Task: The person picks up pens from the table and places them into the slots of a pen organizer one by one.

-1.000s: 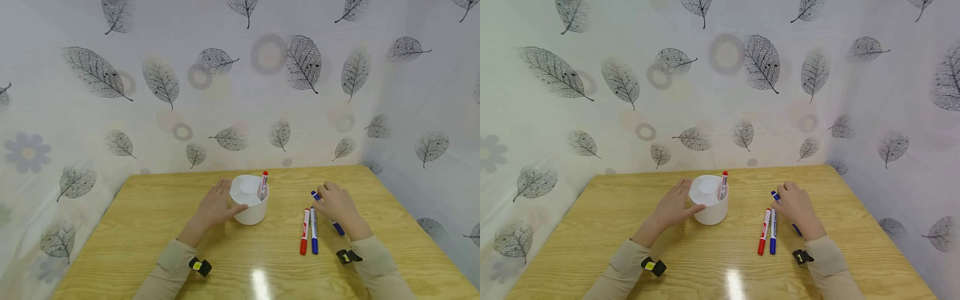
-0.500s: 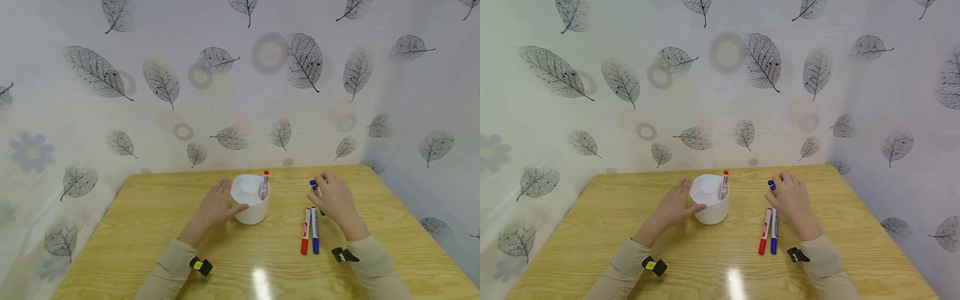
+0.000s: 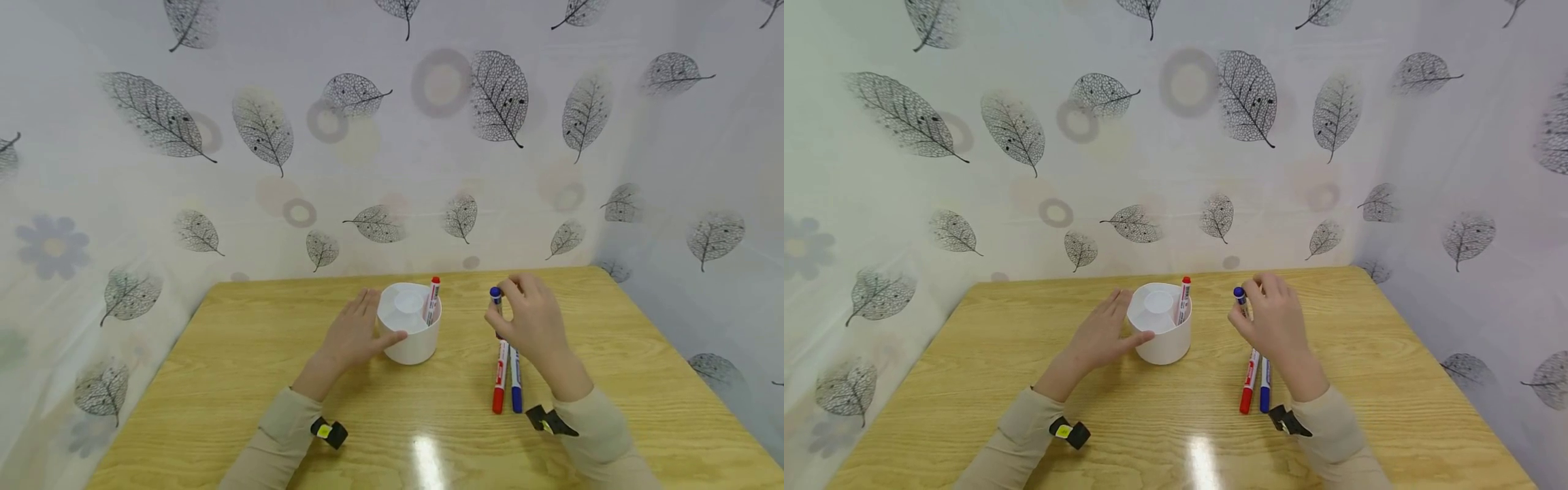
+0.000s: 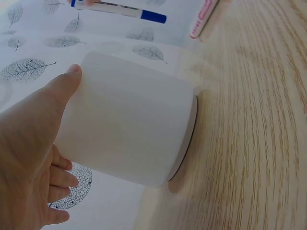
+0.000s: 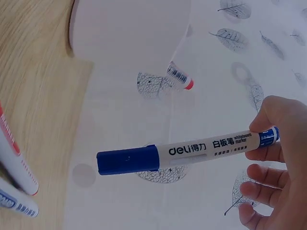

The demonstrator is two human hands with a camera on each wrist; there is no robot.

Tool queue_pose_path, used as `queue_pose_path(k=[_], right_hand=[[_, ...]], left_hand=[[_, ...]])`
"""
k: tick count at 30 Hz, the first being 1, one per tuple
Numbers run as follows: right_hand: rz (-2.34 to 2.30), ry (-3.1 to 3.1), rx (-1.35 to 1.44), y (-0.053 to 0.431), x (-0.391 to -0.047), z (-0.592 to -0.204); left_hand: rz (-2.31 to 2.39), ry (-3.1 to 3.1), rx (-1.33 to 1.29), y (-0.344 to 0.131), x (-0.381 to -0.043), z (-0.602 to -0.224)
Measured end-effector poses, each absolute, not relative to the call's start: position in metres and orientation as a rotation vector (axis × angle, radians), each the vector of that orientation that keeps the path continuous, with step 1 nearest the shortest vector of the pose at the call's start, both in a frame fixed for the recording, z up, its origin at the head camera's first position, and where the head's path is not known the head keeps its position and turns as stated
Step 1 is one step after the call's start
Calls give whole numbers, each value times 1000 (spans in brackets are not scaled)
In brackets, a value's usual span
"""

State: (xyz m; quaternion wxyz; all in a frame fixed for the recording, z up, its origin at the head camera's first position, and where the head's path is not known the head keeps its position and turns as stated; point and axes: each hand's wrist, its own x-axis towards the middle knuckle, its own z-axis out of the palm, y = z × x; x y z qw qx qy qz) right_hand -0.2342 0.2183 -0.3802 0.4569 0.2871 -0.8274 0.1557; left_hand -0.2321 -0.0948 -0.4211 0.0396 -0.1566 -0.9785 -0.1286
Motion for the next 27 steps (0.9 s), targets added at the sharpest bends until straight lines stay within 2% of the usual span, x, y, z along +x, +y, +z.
queue_pose_path(k=[14, 27], right_hand=[[655, -2005, 758, 185, -212, -359], [840, -1882, 919, 160, -208, -355]], left_hand=[[-427, -3016, -482, -97, -232, -420], [-421, -3014, -489, -97, -231, -418]])
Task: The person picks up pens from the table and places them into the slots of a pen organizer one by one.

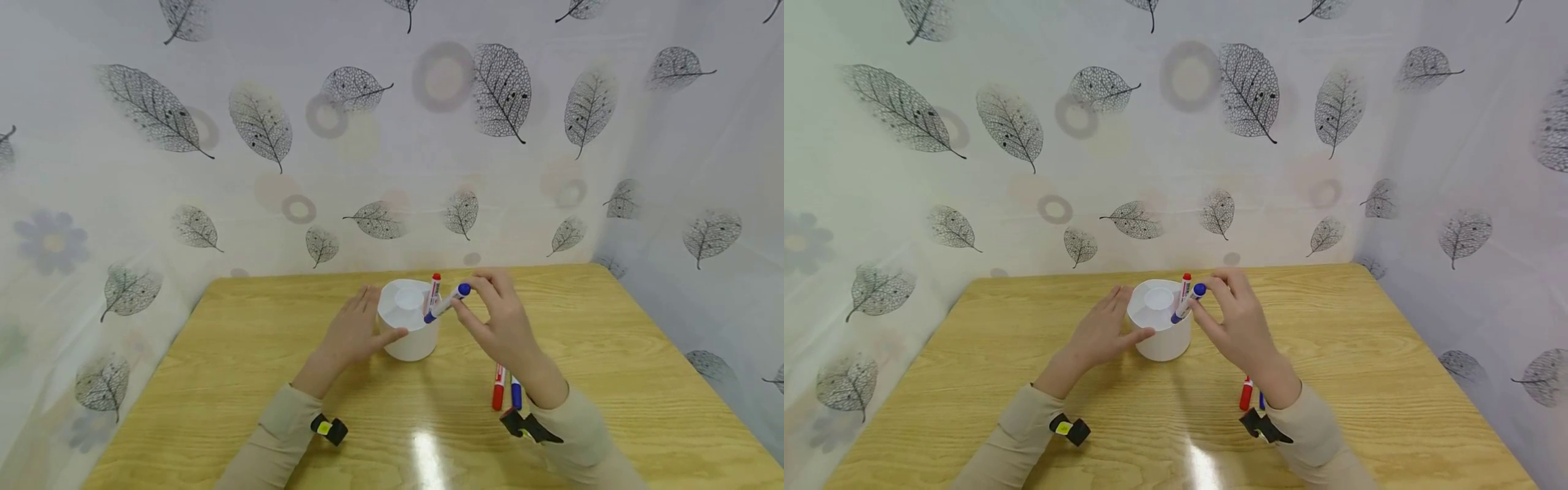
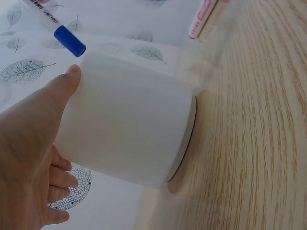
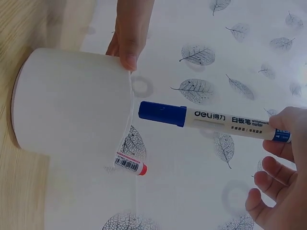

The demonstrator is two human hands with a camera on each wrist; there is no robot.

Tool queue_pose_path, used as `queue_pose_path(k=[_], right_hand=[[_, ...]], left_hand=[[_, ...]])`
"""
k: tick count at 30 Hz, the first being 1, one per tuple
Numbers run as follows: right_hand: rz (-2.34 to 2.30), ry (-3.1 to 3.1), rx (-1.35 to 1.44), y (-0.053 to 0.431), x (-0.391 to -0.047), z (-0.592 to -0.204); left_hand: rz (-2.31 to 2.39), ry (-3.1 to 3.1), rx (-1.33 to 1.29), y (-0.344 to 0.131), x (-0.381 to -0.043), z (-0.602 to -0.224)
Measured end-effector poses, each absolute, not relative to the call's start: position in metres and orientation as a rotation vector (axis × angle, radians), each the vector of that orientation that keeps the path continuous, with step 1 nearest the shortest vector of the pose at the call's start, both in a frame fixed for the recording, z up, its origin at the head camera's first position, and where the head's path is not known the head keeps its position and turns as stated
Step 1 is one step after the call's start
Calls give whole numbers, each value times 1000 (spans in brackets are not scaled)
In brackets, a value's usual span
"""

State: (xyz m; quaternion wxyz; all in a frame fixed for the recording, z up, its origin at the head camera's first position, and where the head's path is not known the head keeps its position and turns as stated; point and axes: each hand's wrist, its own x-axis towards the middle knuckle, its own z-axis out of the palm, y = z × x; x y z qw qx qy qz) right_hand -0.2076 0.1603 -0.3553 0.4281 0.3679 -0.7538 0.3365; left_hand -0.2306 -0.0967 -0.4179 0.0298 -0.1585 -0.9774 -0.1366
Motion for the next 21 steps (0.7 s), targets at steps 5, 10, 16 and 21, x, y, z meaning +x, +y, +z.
queue_pose_path(k=[5, 10, 16, 21], right_hand=[[875, -1941, 938, 155, -206, -356], [819, -1996, 943, 153, -206, -359], [765, -2043, 936, 153, -205, -360], [728, -2060, 935, 156, -204, -361]], left_hand=[[-424, -2993, -496, -97, -230, -418], [-411, -2992, -500, -97, -231, -419], [-412, -2996, -495, -98, -230, -419], [-418, -2980, -504, -97, -229, -420]])
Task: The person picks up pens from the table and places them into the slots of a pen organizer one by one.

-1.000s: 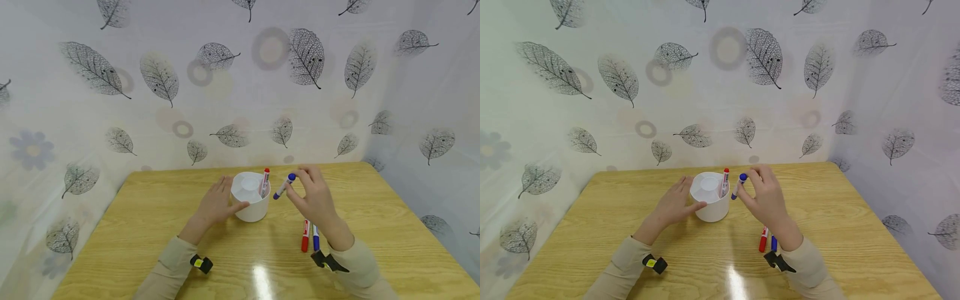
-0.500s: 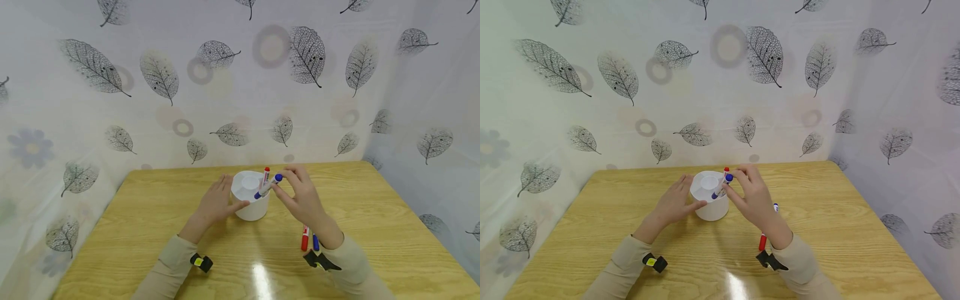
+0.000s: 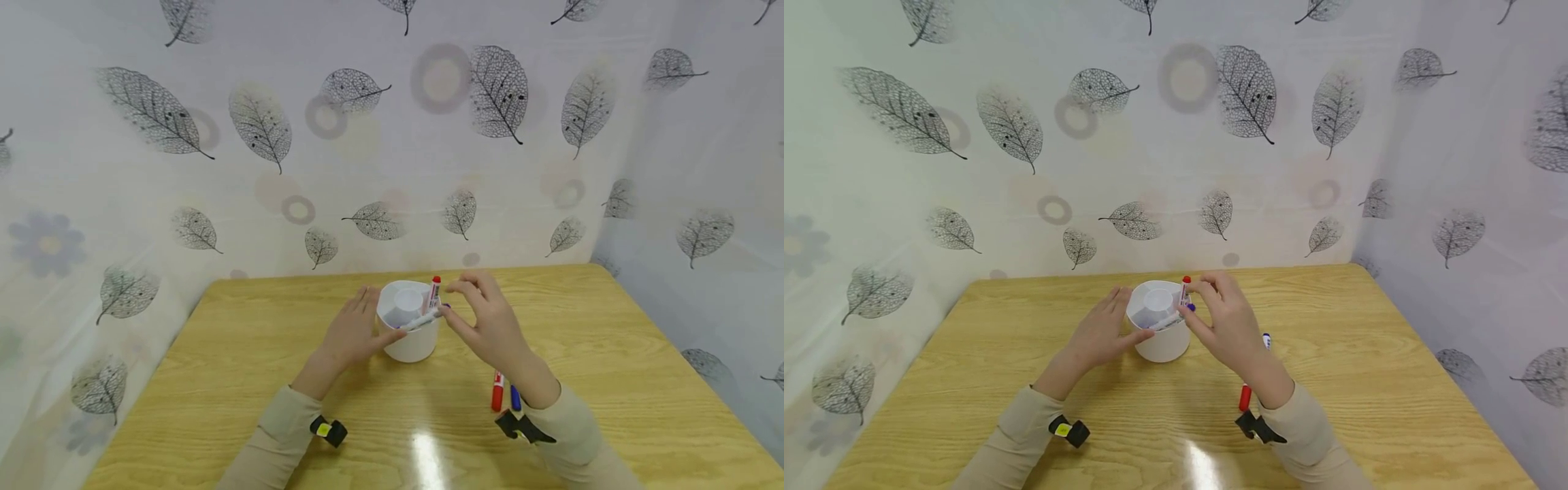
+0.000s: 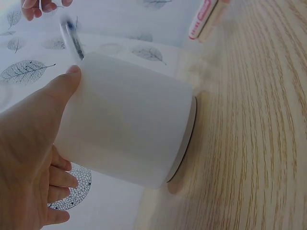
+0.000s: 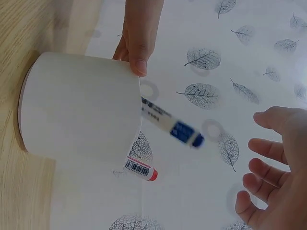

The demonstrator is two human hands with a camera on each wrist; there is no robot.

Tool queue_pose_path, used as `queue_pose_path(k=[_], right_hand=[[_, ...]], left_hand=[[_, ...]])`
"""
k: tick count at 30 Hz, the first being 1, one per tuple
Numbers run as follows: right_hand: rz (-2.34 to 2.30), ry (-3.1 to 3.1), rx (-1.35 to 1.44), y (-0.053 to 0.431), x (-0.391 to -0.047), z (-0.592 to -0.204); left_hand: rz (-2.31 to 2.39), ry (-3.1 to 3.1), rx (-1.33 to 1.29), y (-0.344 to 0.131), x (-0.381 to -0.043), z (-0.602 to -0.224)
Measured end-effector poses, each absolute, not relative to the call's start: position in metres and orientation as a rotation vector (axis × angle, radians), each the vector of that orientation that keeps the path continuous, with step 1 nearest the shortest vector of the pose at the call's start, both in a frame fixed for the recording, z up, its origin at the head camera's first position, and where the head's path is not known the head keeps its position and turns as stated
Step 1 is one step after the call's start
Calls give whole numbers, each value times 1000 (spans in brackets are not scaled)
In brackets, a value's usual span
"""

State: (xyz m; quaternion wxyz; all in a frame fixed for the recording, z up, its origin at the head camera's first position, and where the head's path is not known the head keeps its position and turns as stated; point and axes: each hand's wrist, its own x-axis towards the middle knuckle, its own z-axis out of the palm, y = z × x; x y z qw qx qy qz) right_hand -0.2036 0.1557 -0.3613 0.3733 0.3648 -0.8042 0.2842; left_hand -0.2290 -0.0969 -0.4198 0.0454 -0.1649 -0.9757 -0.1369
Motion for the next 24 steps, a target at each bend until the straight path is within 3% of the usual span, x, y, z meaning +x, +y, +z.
queue_pose_path(k=[11, 24], right_hand=[[631, -2084, 889, 173, -207, -370], [493, -2223, 821, 216, -225, -410]], left_hand=[[-405, -2987, -500, -96, -229, -421], [-420, -2986, -483, -94, -229, -420]])
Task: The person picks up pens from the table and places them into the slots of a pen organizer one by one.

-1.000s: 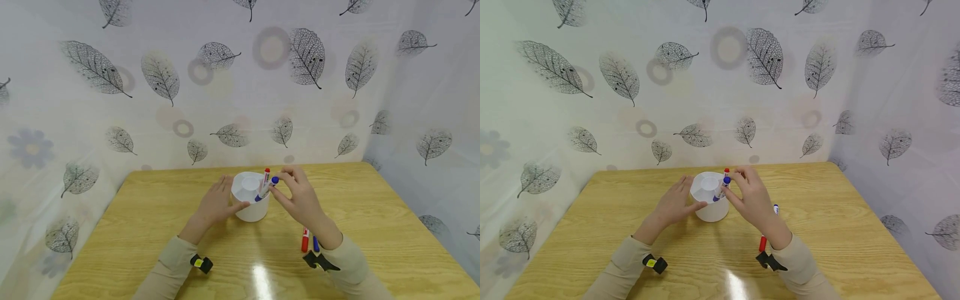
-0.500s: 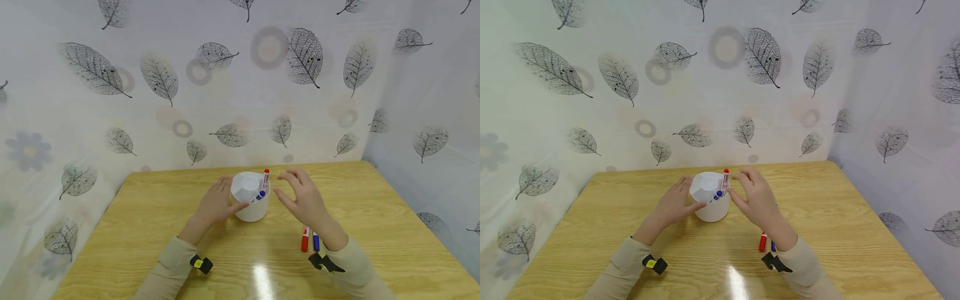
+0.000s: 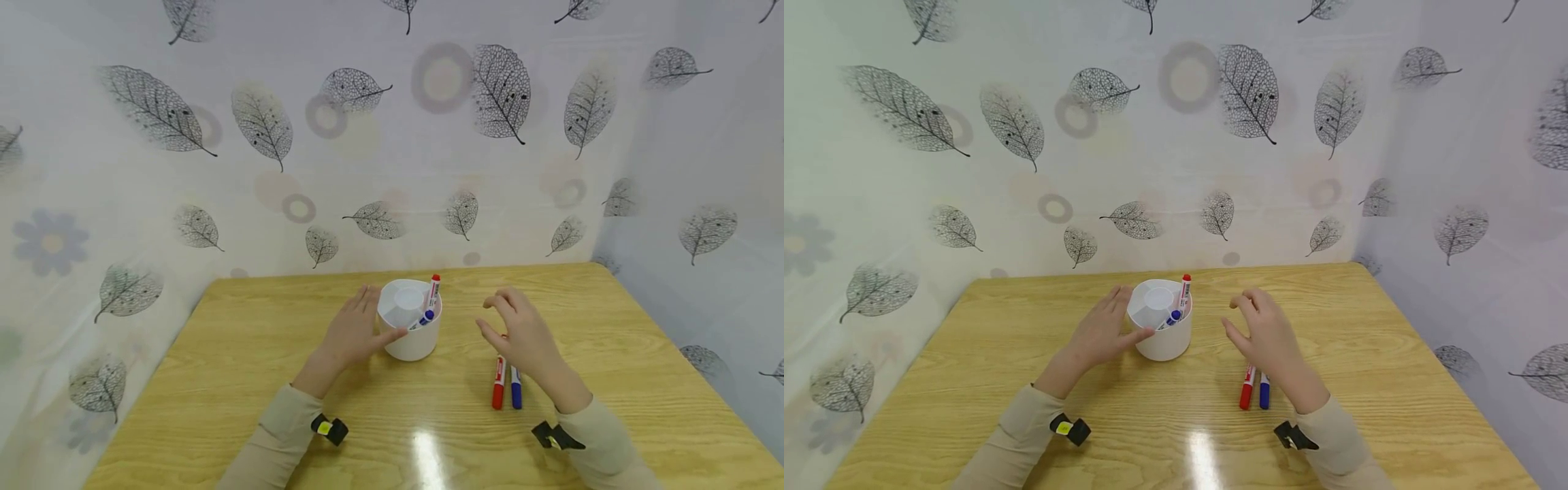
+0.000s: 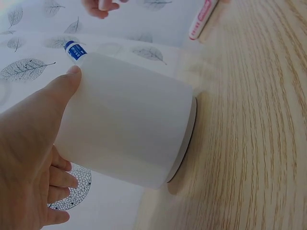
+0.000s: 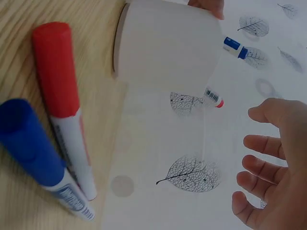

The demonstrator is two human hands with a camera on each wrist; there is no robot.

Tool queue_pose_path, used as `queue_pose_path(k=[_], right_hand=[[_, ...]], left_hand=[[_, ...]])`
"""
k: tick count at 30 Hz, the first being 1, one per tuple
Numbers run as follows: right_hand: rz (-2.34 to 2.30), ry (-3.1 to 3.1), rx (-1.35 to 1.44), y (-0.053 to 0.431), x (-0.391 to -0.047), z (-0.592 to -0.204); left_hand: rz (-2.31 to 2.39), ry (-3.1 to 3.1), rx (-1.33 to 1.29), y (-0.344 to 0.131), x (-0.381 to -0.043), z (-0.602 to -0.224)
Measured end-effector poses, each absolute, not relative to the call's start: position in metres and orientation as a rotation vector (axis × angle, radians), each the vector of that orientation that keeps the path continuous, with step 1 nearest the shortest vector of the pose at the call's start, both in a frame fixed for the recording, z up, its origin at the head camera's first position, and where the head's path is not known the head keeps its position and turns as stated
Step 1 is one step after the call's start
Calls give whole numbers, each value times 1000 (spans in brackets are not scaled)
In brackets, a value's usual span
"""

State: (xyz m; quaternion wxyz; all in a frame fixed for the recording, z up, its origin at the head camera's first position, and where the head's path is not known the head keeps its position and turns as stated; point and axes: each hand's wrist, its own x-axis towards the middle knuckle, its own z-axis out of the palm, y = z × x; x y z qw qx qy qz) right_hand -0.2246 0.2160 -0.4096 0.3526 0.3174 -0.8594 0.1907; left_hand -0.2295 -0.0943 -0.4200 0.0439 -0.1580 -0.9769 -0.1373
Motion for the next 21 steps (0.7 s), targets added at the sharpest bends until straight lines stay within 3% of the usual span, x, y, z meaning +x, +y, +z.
queue_pose_path(k=[21], right_hand=[[258, -2481, 712, 270, -235, -444]], left_hand=[[-405, -2986, -472, -93, -230, -421]])
